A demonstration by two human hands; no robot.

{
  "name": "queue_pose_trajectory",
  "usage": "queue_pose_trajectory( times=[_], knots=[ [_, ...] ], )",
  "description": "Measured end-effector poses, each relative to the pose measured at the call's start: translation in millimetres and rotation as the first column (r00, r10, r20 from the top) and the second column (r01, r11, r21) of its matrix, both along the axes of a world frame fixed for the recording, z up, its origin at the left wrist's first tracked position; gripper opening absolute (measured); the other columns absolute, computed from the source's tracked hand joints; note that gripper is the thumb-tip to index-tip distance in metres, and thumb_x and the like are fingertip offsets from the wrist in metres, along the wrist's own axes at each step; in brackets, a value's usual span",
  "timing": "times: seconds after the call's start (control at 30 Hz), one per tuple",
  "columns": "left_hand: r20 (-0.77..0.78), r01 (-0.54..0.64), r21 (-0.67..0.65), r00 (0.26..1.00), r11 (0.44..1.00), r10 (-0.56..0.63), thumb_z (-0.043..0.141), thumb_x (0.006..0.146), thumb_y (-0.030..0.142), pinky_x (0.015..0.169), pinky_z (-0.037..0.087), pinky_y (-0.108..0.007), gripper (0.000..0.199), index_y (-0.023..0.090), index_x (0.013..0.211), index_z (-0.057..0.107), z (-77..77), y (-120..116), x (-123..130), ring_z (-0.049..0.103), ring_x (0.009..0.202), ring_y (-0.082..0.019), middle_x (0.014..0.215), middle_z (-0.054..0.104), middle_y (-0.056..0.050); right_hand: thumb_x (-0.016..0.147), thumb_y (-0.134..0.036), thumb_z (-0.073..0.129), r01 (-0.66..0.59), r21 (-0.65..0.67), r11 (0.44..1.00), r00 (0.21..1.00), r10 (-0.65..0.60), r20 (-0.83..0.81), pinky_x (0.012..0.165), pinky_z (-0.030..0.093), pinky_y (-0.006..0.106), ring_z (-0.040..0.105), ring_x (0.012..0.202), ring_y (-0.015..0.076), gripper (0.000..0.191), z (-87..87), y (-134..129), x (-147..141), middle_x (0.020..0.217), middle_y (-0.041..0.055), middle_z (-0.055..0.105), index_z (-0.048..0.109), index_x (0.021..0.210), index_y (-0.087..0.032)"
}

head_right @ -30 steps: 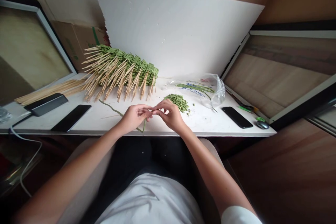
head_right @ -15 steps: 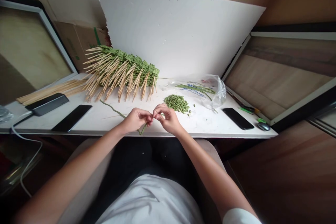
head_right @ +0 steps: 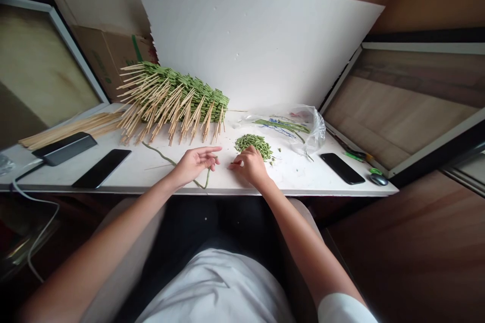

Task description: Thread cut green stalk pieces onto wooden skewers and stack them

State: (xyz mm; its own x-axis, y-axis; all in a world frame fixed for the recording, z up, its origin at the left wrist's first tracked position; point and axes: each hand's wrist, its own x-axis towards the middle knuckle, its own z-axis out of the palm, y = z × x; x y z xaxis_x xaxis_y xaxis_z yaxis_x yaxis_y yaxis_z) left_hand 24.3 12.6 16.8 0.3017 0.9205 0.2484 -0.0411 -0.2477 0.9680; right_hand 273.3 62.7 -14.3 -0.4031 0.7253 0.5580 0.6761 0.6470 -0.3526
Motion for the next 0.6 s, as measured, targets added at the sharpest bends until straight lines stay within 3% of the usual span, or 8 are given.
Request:
queue_pose_trajectory(
  times=[0.1,0.2,0.27,0.33,0.43,0.6],
  knots=[
    [0.037,0.000,-0.005,0.999,1.000,0.001,0.090,0.087,0.039,0.088,0.062,-0.039,0.068,0.011,0.145,0.069,2.6,-4,5,0.074,0.077,-0.018,0.100,0.081,-0.012,0.093,-0.057,0.079,-0.070,-0.123,0.990,0.986,0.051,-0.158,0.088,0.051,0.043,0.066,0.096,0.0286,0.035,17.4,-9,-4,0.091,0.0098,0.080,0.084,0.087,-0.023],
    [0.072,0.013,0.009,0.997,1.000,-0.013,0.093,0.083,0.040,0.089,0.062,-0.040,0.070,0.011,0.142,0.070,3.6,-7,8,0.077,0.079,-0.020,0.097,0.082,-0.012,0.106,-0.069,0.048,-0.332,-0.271,0.903,0.893,0.209,-0.398,0.078,0.053,0.036,0.071,0.093,0.0238,0.060,39.0,-22,-9,0.101,0.0104,0.081,0.082,0.113,-0.021],
    [0.089,0.020,0.004,0.996,1.000,-0.021,0.095,0.081,0.040,0.087,0.062,-0.039,0.076,0.012,0.145,0.068,3.6,-9,10,0.078,0.079,-0.021,0.094,0.081,-0.011,0.100,-0.072,0.059,-0.418,-0.253,0.873,0.857,0.286,-0.428,0.076,0.053,0.035,0.071,0.093,0.0230,0.058,49.3,-31,-14,0.102,0.0094,0.080,0.081,0.122,-0.022],
    [0.093,0.009,-0.014,0.996,1.000,-0.008,0.096,0.080,0.040,0.085,0.062,-0.038,0.085,0.012,0.153,0.061,3.5,-10,11,0.078,0.079,-0.022,0.092,0.081,-0.010,0.093,-0.067,0.074,-0.417,-0.193,0.888,0.860,0.318,-0.399,0.075,0.051,0.034,0.068,0.091,0.0223,0.049,54.2,-37,-18,0.097,0.0080,0.080,0.083,0.115,-0.024],
    [0.064,0.011,-0.035,0.998,0.999,-0.009,0.094,0.083,0.042,0.083,0.061,-0.036,0.089,0.011,0.156,0.055,4.1,-10,10,0.078,0.076,-0.021,0.091,0.081,-0.010,0.096,-0.061,0.075,-0.390,-0.144,0.909,0.865,0.309,-0.396,0.072,0.050,0.035,0.065,0.087,0.0219,0.037,54.4,-40,-22,0.088,0.0070,0.078,0.084,0.097,-0.025],
    [-0.070,0.056,-0.031,0.996,0.998,-0.058,0.092,0.081,0.050,0.074,0.060,-0.033,0.054,0.009,0.115,0.081,7.4,-8,4,0.074,0.071,-0.019,0.088,0.080,-0.012,0.097,-0.056,0.075,-0.312,-0.073,0.947,0.839,0.238,-0.488,0.076,0.053,0.038,0.069,0.091,0.0242,0.032,56.6,-34,-14,0.093,0.0077,0.078,0.080,0.094,-0.024]
  ],
)
